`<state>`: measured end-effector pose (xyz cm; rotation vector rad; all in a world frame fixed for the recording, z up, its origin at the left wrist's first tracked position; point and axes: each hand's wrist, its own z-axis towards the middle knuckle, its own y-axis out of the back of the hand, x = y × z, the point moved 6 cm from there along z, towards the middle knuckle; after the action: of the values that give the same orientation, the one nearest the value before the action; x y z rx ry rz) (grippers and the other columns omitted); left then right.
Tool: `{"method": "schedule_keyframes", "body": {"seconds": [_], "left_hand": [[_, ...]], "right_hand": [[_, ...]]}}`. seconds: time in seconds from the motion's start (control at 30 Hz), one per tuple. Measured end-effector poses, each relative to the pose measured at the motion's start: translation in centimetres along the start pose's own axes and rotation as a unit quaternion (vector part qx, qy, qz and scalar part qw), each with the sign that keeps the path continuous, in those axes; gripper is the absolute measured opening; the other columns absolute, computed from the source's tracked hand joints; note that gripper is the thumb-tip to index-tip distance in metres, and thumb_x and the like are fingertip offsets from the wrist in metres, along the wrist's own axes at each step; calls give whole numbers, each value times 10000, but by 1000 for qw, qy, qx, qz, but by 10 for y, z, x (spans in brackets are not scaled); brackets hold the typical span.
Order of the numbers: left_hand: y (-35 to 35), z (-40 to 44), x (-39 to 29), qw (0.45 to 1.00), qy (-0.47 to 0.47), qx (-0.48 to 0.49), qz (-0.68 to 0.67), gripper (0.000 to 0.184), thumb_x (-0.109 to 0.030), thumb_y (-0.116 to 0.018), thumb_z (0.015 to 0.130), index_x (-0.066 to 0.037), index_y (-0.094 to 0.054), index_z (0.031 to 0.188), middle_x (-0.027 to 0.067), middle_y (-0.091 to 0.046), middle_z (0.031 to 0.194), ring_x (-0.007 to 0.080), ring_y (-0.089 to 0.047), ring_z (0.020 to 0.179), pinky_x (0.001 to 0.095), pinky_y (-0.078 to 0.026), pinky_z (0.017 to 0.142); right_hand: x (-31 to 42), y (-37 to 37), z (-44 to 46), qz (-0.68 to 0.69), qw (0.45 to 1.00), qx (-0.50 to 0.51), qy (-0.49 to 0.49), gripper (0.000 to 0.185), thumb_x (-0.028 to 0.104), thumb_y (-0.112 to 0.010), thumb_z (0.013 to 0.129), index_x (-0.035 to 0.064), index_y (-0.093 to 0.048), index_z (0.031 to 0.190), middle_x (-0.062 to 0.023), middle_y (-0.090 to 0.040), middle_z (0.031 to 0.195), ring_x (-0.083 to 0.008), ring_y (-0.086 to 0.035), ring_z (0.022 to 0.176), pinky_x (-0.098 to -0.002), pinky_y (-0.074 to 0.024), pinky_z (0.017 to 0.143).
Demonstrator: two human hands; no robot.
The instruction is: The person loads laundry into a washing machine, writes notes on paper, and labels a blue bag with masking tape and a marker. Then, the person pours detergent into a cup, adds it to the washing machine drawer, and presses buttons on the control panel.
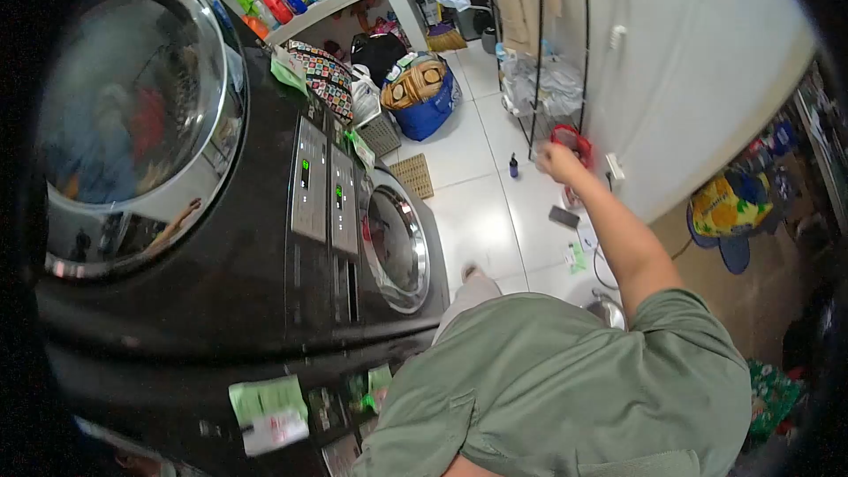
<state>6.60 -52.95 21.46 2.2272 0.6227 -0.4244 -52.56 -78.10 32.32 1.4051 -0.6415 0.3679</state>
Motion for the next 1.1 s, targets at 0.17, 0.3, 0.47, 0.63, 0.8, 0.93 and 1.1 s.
{"method": "schedule_keyframes", "body": {"seconds": [0.17, 0.3, 0.47, 0.63, 0.8, 0.93, 1.1], "left_hand": [[37, 150, -42, 999, 35, 8, -32, 388, -303, -566, 955, -68, -579, 1264, 195, -632, 1180, 329, -621, 1081, 397, -490, 903], [108, 276, -121, 1000, 2, 14, -15, 381, -300, -571, 953, -62, -584, 1251, 194, -638, 1165, 324, -626, 1069, 394, -492, 895], [237, 399, -259, 996, -60, -48, -46, 373, -296, -576, 951, -55, -591, 1235, 192, -645, 1146, 317, -632, 1054, 390, -495, 885], [300, 502, -342, 986, -59, -114, -104, 365, -292, -581, 949, -48, -597, 1220, 190, -653, 1127, 311, -638, 1039, 386, -498, 875], [287, 581, -362, 983, 42, -141, -106, 357, -289, -587, 947, -41, -604, 1204, 187, -660, 1109, 304, -644, 1024, 382, -500, 864], [276, 613, -393, 967, 175, -121, -140, 352, -286, -591, 945, -35, -609, 1191, 186, -666, 1093, 299, -649, 1012, 379, -502, 856], [307, 689, -473, 936, 229, -155, -216, 345, -282, -596, 943, -28, -615, 1176, 184, -673, 1075, 292, -654, 997, 375, -505, 846]], "right_hand": [[91, 4, 227, 38, 989, -65, 126, 290, 226, -657, 860, 48, -646, 1089, -188, -684, 978, -358, -663, 909, -426, -525, 781], [61, -57, 302, -174, 965, 166, 101, 441, 248, -673, 857, 115, -574, 1266, -197, -651, 1139, -385, -626, 1033, -461, -509, 861], [0, -76, 324, -257, 811, 526, -4, 681, 460, -735, 791, 151, -543, 1367, -150, -614, 1280, -343, -587, 1166, -434, -473, 974], [-51, -74, 483, -263, 811, 518, -73, 677, 440, -735, 796, 120, -545, 1361, -138, -583, 1334, -331, -552, 1227, -435, -451, 1012], [-36, -109, 752, -292, 866, 395, 90, 621, 370, -738, 819, 104, -548, 1347, -189, -631, 1227, -362, -592, 1147, -440, -471, 977], [70, -103, 928, -233, 890, 355, 168, 562, 323, -700, 856, 97, -543, 1345, -187, -641, 1204, -380, -597, 1118, -450, -472, 958], [207, -96, 1077, -94, 866, 361, 333, 557, 306, -693, 855, 80, -541, 1340, -191, -637, 1219, -366, -605, 1120, -429, -477, 959]]}}
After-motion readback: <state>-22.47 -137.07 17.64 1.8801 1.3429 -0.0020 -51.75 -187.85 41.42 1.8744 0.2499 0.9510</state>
